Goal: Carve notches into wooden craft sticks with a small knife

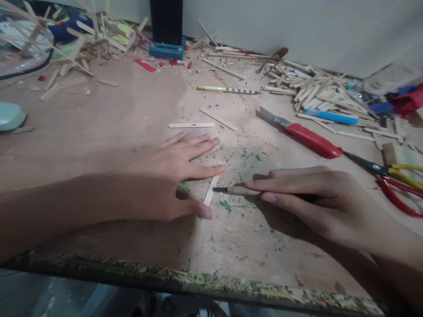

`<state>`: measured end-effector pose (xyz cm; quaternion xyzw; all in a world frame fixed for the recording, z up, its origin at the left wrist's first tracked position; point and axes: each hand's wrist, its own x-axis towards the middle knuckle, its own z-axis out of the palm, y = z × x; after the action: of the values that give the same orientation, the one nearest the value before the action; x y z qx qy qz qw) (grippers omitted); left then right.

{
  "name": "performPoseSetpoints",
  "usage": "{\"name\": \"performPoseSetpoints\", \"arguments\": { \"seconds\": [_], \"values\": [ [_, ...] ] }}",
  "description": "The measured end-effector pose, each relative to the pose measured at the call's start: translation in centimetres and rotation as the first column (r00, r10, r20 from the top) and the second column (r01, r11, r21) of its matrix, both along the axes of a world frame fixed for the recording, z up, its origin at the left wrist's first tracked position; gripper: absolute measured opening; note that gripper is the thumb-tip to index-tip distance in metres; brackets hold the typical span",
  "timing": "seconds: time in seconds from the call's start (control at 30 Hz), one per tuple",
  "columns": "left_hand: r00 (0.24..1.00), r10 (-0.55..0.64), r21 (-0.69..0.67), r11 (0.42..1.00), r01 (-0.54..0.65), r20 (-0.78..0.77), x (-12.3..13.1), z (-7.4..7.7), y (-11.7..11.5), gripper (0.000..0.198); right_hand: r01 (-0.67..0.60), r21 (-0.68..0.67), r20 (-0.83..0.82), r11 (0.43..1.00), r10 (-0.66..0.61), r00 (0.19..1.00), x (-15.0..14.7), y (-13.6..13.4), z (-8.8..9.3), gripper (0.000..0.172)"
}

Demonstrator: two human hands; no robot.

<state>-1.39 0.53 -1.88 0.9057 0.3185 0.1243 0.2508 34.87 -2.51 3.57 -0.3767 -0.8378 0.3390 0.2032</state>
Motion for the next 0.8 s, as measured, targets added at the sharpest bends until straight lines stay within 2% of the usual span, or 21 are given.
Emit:
{"name": "performPoseSetpoints", "arguments": {
  "seconds": [0.37, 0.8],
  "values": [
    [1.0, -0.012, 0.052, 0.999, 0.011, 0.007, 0.43, -0.27, -0.03, 0.088, 0.001, 0.019, 0.015, 1.0, -0.001, 1.0, 0.25, -0.18, 0.08, 0.034],
    [0.999, -0.006, 0.01, 1.0, 0.006, -0.038, 0.36, 0.26, -0.08, 0.089, -0.005, 0.026, 0.002, 1.0, 0.005, 1.0, 0.21, -0.08, 0.12, 0.032]
  ]
}}
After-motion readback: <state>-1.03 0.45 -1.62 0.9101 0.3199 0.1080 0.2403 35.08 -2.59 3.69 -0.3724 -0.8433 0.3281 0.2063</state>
